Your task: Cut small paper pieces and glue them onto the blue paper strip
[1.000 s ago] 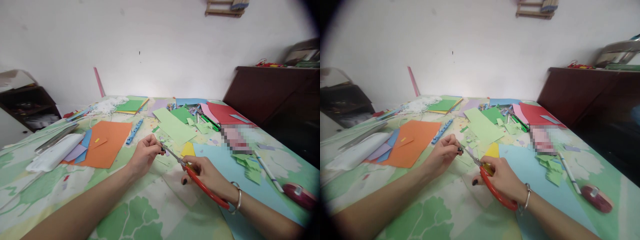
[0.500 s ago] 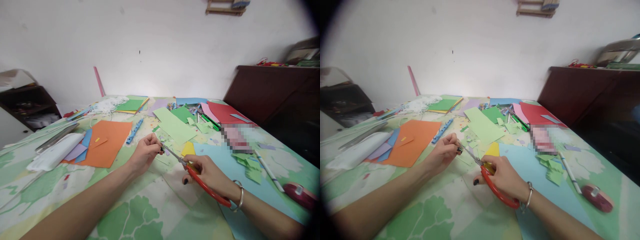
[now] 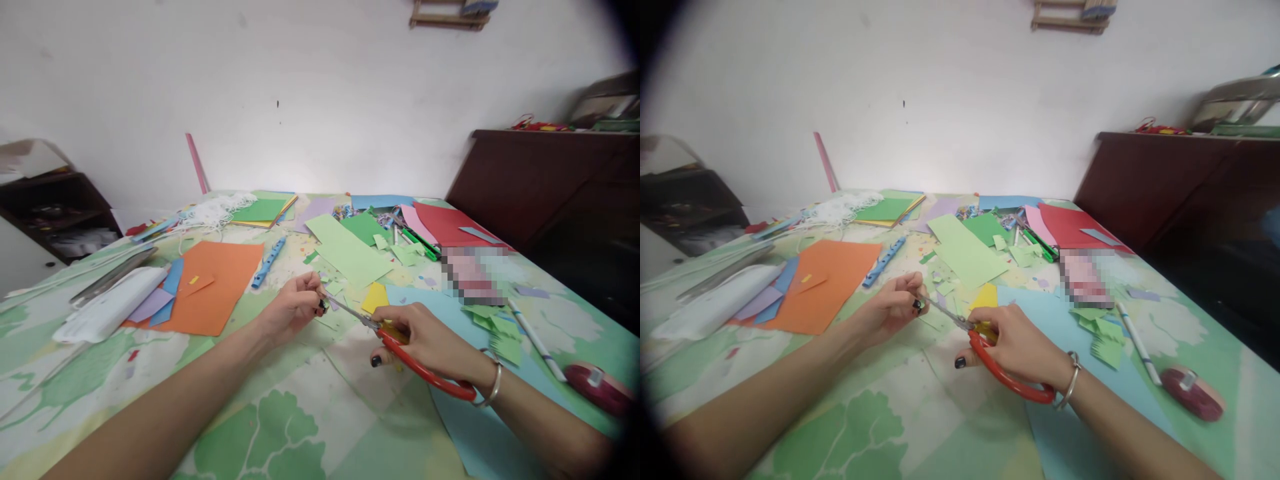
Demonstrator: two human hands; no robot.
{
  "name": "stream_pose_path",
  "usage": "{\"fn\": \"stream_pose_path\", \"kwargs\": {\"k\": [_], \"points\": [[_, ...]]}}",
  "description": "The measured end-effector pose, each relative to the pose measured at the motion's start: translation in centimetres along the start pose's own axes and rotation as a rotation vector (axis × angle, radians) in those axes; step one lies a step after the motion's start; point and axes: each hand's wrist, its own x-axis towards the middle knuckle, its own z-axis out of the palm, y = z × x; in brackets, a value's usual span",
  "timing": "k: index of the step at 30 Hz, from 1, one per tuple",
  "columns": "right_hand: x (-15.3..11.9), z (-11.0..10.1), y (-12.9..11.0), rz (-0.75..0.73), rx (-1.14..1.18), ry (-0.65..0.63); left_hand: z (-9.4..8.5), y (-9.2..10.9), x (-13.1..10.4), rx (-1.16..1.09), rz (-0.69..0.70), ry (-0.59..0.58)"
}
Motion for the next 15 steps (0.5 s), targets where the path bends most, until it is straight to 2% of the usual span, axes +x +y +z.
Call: {"fn": "stream_pose_path", "kwargs": {"k": [4,7,11,15], "points": [[0.0,-0.5,0.0,0.007,-0.013,0.016,-0.3,-0.2,0.2,0.017,-0.012,0.016],[0.3,-0.8,0.8,0.047,-0.129,0.131,-0.5,-0.3,0.5,0.063,0.0,0.025],[1.2,-1.2,3.0,0.219,-0.433,0.297,-0.7,-0.5,0.5,0.131,0.013,-0.001],[1.7,-1.4,5.0,0.298,-0.484,0.287,-0.5,-0.8,0.3,0.235,0.033,-0.045]]}}
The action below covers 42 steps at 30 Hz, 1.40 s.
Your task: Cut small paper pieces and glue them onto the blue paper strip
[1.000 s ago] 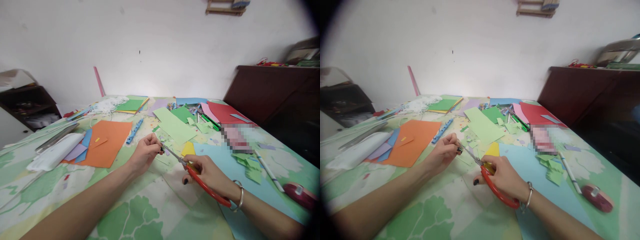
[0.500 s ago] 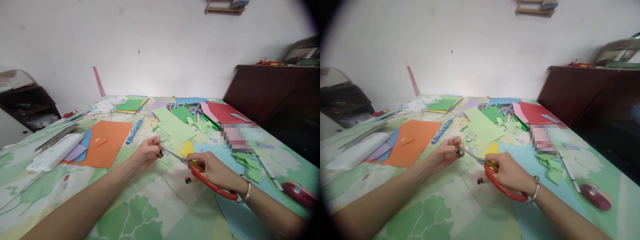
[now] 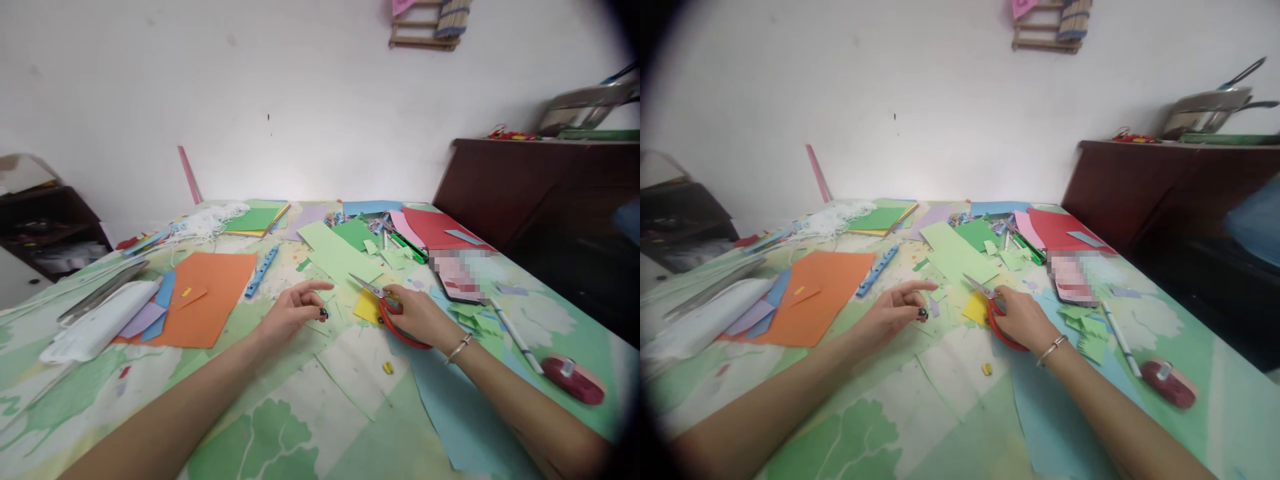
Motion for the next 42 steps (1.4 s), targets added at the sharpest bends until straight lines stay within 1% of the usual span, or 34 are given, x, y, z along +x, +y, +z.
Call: {"fn": "stream_pose_path", "kwargs": {"k": [4,7,9,10,12,15,18,21,26,29,32,37,42], "points": [[-0.1,0.1,0.1,0.01,0.085,0.085,0.4,-0.5,-0.1,0.109,-0.008,0.013],[-0.6,-0.4,-1.0,0.002,0.169,0.138,0.8,-0.9,0.0,0.14,-0.017,0.004],[-0.9,-0.7,-2.1,-0.028,0.259,0.143,1.2,-1.1,-0.1,0.154,-0.023,0.005],[-1.0,-0.6,-2.8,-0.052,0.32,0.125,1.5,-1.2,-0.1,0.155,-0.023,0.009],[-1.3,-0.1,-4.2,-0.111,0.469,0.045,2.0,-1.4,-0.3,0.154,-0.015,0.001],[-1.4,1.4,-5.8,-0.162,0.706,-0.089,2.6,-1.6,-0.6,0.15,0.028,-0.053],[-1.3,2.9,-6.1,-0.157,0.879,-0.133,2.9,-2.0,-0.7,0.159,0.059,-0.077],[-1.1,3.7,-5.8,-0.151,0.987,-0.14,2.9,-2.6,-0.6,0.161,0.074,-0.067],[-1.5,4.2,-5.9,-0.15,1.05,-0.066,2.6,-3.2,-0.6,0.172,0.131,-0.051],[-1.8,4.5,-6.3,-0.147,1.041,-0.004,2.5,-3.2,-0.7,0.193,0.144,-0.042],[-2.0,4.8,-6.4,-0.147,1.027,0.031,2.5,-3.0,-1.0,0.213,0.145,-0.029],[-2.1,5.3,-6.2,-0.149,1.018,0.042,2.6,-2.8,-1.2,0.213,0.128,-0.03],[-2.2,5.2,-6.2,-0.151,1.03,0.024,2.6,-2.8,-1.2,0.212,0.122,-0.037]]}}
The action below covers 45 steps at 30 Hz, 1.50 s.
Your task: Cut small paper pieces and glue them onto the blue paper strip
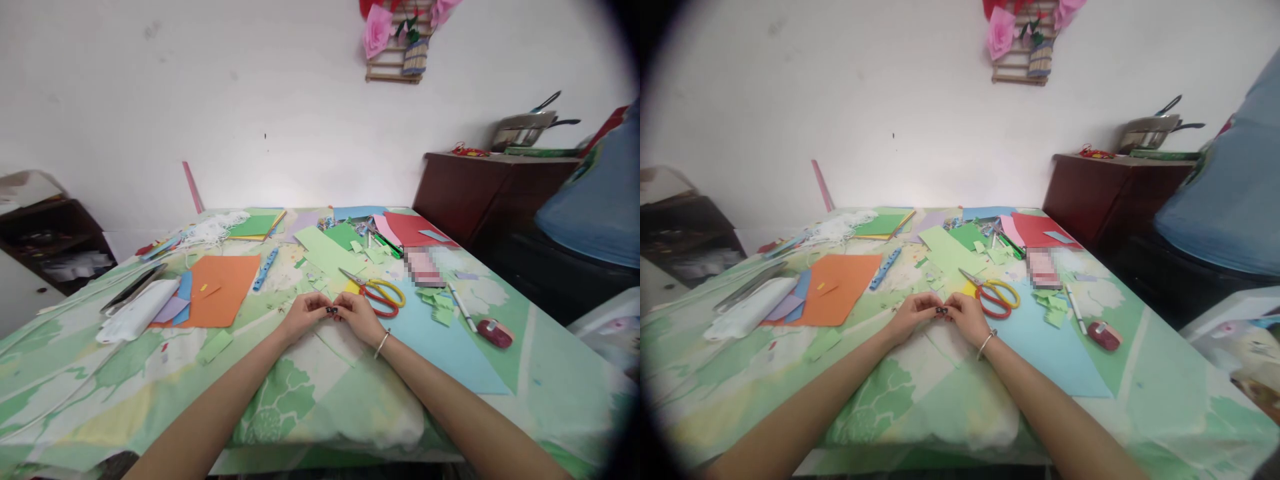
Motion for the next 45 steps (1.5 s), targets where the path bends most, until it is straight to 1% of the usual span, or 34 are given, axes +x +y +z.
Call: {"fn": "stream_pose_path", "kwargs": {"k": [7,15,22,29,34,36,37,40,42,43,45], "points": [[0.0,-0.1,-0.3,0.011,0.031,-0.012,0.0,0.2,-0.1,-0.001,0.007,-0.01],[0.0,0.0,-0.6,0.028,0.078,-0.027,-0.1,-0.6,0.0,0.012,0.034,0.045],[0.1,-0.1,-0.4,0.049,0.096,-0.086,-0.3,-0.5,0.0,0.061,0.062,0.055],[0.2,-0.4,-0.4,0.048,0.061,-0.126,-0.1,-0.2,0.0,0.096,0.09,0.076],[0.1,-0.4,-0.7,0.053,0.001,-0.11,0.0,-0.2,0.2,0.148,0.083,0.096],[0.4,-0.6,-0.8,0.059,-0.054,-0.077,-0.4,-0.4,0.4,0.195,0.091,0.144],[0.6,-0.7,-0.8,0.064,-0.088,-0.052,-0.6,-0.6,0.6,0.226,0.098,0.186],[2.0,-1.6,-0.4,0.081,-0.212,0.039,-1.8,-1.2,1.2,0.351,0.123,0.355],[3.3,-2.4,0.1,0.102,-0.298,0.079,-2.5,-1.5,1.4,0.453,0.14,0.445],[3.9,-2.7,0.3,0.114,-0.336,0.085,-2.8,-1.6,1.5,0.505,0.153,0.471],[5.1,-3.1,0.7,0.136,-0.404,0.08,-3.1,-1.6,1.6,0.603,0.193,0.487]]}}
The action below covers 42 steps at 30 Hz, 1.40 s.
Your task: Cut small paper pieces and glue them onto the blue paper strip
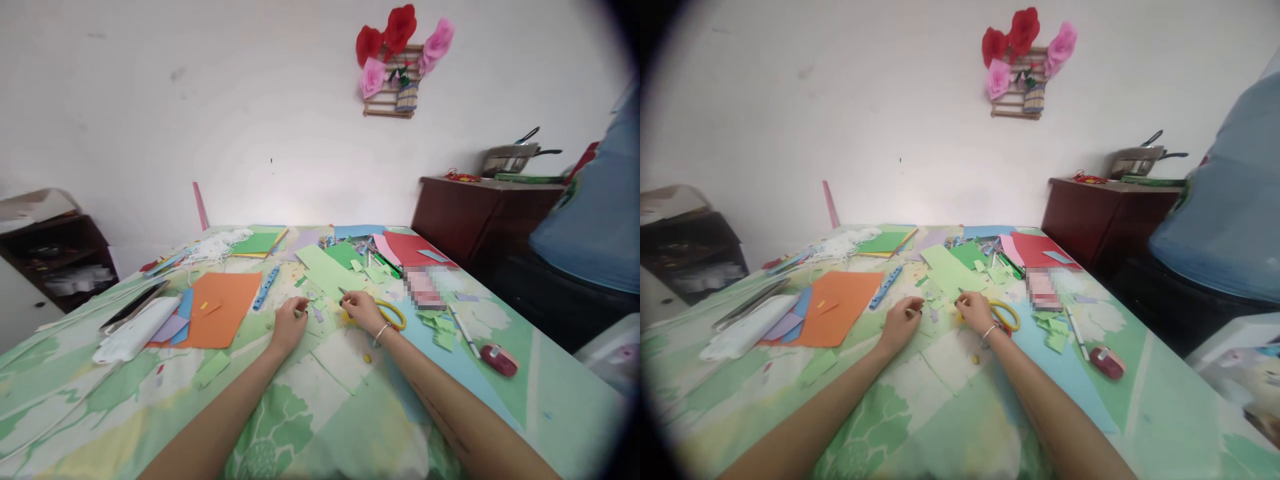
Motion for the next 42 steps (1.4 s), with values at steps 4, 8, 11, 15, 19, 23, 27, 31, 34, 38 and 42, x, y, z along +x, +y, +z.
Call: {"fn": "stream_pose_path", "kwargs": {"k": [4,8,11,15,19,23,27,31,34,38,42], "points": [[1.6,0.2,0.3,0.015,-0.105,-0.024,-0.7,-0.2,0.4,0.124,0.137,-0.02],[2.1,0.6,0.3,0.024,-0.2,-0.035,-1.5,-1.1,1.1,0.217,0.184,-0.004],[2.1,0.7,0.2,0.036,-0.266,-0.041,-1.9,-2.0,1.6,0.268,0.163,0.027],[1.9,0.7,-0.2,0.057,-0.335,-0.05,-2.2,-2.6,2.2,0.317,0.15,0.031],[1.7,0.7,-0.8,0.091,-0.387,-0.052,-1.8,-2.7,3.1,0.362,0.164,-0.022],[2.0,0.8,-1.2,0.139,-0.416,-0.05,-0.7,-2.8,4.7,0.394,0.161,-0.1],[2.4,0.8,-1.1,0.177,-0.439,-0.053,0.3,-2.9,5.9,0.412,0.122,-0.156],[2.3,1.0,-1.1,0.171,-0.449,-0.046,0.3,-3.0,6.1,0.399,0.091,-0.186],[1.9,0.3,-1.4,0.139,-0.442,-0.02,0.3,-3.1,6.0,0.38,0.084,-0.209],[0.4,-2.7,-1.9,0.085,-0.468,0.052,0.6,-3.2,5.9,0.359,0.062,-0.202],[-1.6,-5.9,-1.0,0.111,-0.566,0.083,0.6,-3.2,5.8,0.302,0.035,-0.168]]}}
